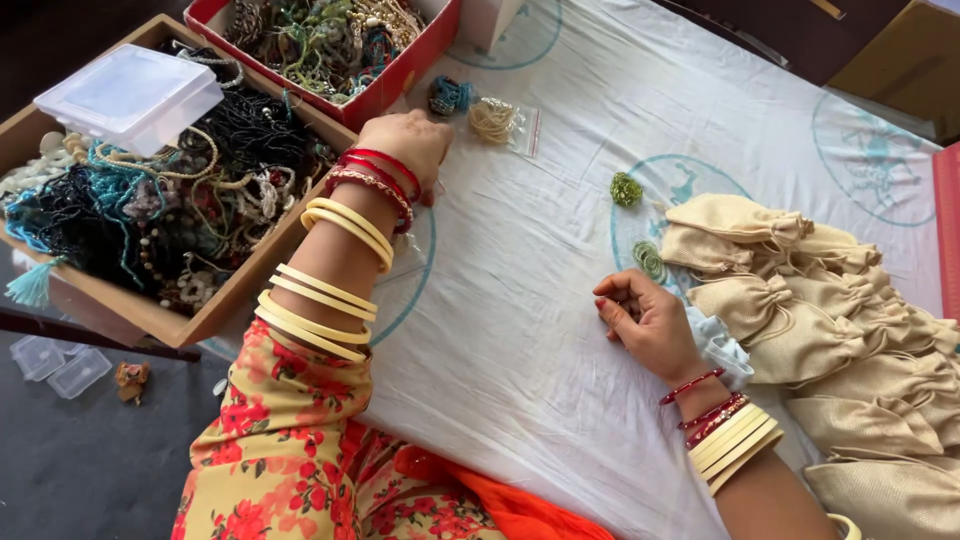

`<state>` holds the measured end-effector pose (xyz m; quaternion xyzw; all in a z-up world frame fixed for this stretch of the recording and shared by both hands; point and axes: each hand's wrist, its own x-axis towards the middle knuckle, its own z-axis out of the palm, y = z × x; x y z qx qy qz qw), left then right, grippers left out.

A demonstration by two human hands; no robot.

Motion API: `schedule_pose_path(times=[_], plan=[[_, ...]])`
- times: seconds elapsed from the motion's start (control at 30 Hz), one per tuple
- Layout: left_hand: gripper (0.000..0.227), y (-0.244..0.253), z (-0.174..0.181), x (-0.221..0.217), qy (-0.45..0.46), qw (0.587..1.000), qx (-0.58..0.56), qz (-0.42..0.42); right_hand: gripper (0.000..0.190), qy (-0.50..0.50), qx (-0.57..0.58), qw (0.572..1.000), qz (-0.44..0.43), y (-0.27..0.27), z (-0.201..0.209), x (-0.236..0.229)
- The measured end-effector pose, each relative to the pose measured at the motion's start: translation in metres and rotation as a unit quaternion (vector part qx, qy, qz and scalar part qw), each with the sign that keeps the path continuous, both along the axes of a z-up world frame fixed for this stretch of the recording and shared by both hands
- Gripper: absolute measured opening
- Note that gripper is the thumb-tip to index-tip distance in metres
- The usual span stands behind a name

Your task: Packaging necklaces and beads into small plastic and cloth bags.

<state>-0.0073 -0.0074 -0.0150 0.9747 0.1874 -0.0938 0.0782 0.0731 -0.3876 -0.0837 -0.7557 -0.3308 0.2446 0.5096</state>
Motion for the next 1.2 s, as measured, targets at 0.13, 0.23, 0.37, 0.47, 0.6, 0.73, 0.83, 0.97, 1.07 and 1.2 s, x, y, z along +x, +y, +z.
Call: schedule_pose_path(times=[0.13,0.23,0.37,0.47,0.6,0.73,0.83,0.97,1.07,1.2], plan=[[0.022,0.012,-0.014,0.014,-0.033,0.999,0.036,-0.007,0.013,-0.034,0.004,0.999,0.003,0.001,0.007,-0.001],[0.015,0.008,-0.005,0.016,-0.068,0.996,0.051,-0.013,0.013,-0.036,-0.007,0.999,0.003,0.001,0.009,-0.002],[0.025,-0.007,0.022,-0.002,-0.102,0.99,0.096,0.013,0.014,-0.027,0.0,1.0,0.015,0.0,0.001,0.0],[0.036,-0.021,0.048,-0.024,-0.012,0.997,0.075,0.024,0.014,-0.035,0.002,0.999,0.012,0.0,0.003,-0.003],[0.032,-0.031,0.028,-0.068,-0.014,0.996,0.082,-0.04,0.012,-0.04,-0.021,0.999,-0.006,0.002,0.006,-0.004],[0.019,-0.034,0.015,-0.103,-0.098,0.973,0.139,-0.156,0.011,-0.044,-0.012,0.999,-0.019,0.004,0.003,-0.003],[0.007,-0.036,0.018,-0.105,-0.129,0.969,0.107,-0.181,0.011,-0.031,-0.003,0.999,-0.02,0.002,0.002,-0.003],[0.012,-0.045,0.029,-0.072,-0.213,0.956,0.045,-0.198,0.011,-0.035,-0.008,0.999,-0.007,0.003,0.004,-0.003],[0.013,-0.053,0.036,-0.025,-0.404,0.882,0.104,-0.219,0.012,-0.038,-0.002,0.999,-0.006,0.002,0.004,-0.003],[0.016,-0.056,0.017,0.035,-0.442,0.862,0.165,-0.186,0.012,-0.048,-0.011,0.999,-0.022,0.004,0.003,-0.004]])
